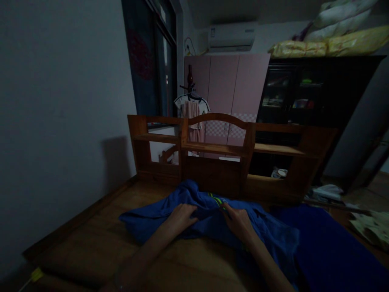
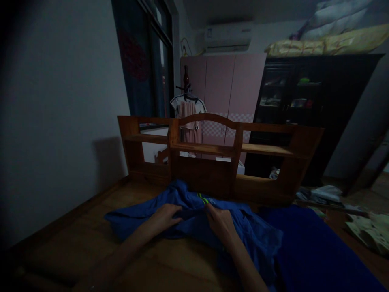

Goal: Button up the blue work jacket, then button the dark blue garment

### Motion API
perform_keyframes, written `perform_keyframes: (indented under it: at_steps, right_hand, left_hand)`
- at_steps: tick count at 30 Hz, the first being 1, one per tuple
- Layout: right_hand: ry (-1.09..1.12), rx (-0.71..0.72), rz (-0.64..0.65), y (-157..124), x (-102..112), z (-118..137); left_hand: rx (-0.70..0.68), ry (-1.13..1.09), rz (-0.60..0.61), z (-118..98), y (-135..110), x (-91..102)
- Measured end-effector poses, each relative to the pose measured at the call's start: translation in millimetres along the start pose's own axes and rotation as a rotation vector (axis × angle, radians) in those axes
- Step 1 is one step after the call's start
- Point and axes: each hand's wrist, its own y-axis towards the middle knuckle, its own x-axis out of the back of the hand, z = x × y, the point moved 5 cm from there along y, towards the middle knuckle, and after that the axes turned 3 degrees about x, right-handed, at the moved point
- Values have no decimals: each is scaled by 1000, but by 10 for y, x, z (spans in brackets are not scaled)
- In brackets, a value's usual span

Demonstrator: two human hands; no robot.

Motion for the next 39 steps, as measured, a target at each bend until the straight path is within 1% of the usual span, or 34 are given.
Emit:
perform_keyframes:
  at_steps: [2,5,7,9,11,12,13,14,15,16,17,19,21,23,26,28,29,31,33,35,39]
  right_hand:
    - [3,66,-46,-10,42,80]
    - [-61,206,-123,-35,162,256]
    - [-137,273,-177,-58,245,322]
    - [-208,290,-266,-83,329,279]
    - [-262,225,-398,-112,426,101]
    - [-285,151,-458,-128,475,-33]
    - [-306,50,-501,-145,522,-186]
    - [-323,-68,-519,-164,562,-346]
    - [-333,-190,-515,-185,595,-500]
    - [-339,-301,-498,-209,621,-632]
    - [-344,-393,-474,-232,640,-735]
    - [-361,-524,-417,-268,656,-860]
    - [-393,-599,-352,-288,634,-909]
    - [-420,-641,-284,-300,586,-932]
    - [-436,-658,-205,-308,517,-963]
    - [-436,-603,-176,-286,489,-949]
    - [-432,-549,-171,-265,477,-919]
    - [-407,-402,-158,-206,435,-806]
    - [-352,-270,-132,-154,355,-660]
    - [-273,-179,-81,-122,236,-512]
    - [-127,-79,7,-116,17,-276]
  left_hand:
    - [23,28,-5,58,-126,63]
    - [72,129,-146,56,-199,196]
    - [107,173,-240,-23,-171,323]
    - [119,190,-334,-163,-101,501]
    - [87,193,-421,-349,-1,707]
    - [62,191,-458,-444,60,803]
    - [39,187,-488,-530,129,884]
    - [20,178,-507,-603,206,942]
    - [2,167,-502,-660,292,965]
    - [-13,152,-467,-698,386,950]
    - [-20,132,-407,-715,482,898]
    - [-8,89,-275,-690,649,731]
    - [31,54,-203,-602,758,565]
    - [67,33,-190,-481,808,457]
    - [115,19,-188,-287,805,409]
    - [158,32,-214,-185,771,438]
    - [180,44,-231,-154,751,456]
    - [211,70,-256,-135,711,470]
    - [236,89,-259,-154,676,442]
    - [262,95,-242,-178,645,383]
    - [268,66,-165,-200,586,277]
